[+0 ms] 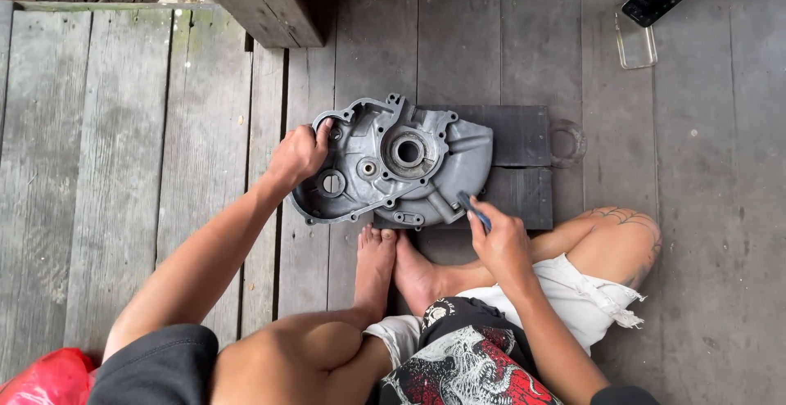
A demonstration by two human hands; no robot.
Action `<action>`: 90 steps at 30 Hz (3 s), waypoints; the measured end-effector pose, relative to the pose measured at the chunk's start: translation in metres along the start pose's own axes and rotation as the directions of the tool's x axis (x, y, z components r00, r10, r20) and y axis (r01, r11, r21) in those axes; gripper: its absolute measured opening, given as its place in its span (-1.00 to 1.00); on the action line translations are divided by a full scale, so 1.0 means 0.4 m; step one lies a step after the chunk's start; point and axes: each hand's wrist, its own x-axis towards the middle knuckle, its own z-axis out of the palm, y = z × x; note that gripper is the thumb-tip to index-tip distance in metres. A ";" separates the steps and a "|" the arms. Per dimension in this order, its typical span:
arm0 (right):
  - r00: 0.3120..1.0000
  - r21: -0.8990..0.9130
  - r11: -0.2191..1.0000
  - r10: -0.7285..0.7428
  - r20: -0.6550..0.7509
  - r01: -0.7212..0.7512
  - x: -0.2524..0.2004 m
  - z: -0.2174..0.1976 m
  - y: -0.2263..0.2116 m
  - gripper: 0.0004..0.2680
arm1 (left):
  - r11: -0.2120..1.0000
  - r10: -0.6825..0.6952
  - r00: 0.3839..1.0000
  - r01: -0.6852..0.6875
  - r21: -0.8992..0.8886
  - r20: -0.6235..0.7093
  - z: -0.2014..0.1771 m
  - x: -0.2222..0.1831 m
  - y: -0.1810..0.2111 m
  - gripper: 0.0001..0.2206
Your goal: Cleaning the mating surfaces of a motorcycle crankcase by scraping off residue with a small tool.
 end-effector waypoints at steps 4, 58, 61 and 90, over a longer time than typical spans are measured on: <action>0.997 0.007 0.998 -0.059 -0.056 0.060 0.056 0.004 -0.025 -0.83 | 1.000 -0.010 1.000 0.010 -0.017 -0.020 0.008 -0.045 0.025 -0.30; 0.979 -0.006 0.981 -0.193 -0.059 0.193 0.027 -0.016 0.044 -0.64 | 0.972 0.220 0.852 -0.150 0.183 -0.476 0.138 -0.367 0.108 0.06; 0.983 -0.017 0.983 -0.186 -0.005 0.185 -0.033 -0.037 0.057 -0.64 | 0.970 0.237 0.887 -0.197 0.141 -0.395 0.100 -0.424 0.140 0.21; 0.999 0.165 0.985 -0.044 -0.019 0.047 -0.109 -0.065 0.053 -0.66 | 0.988 0.096 0.973 -0.068 0.137 -0.212 0.114 -0.368 0.132 0.45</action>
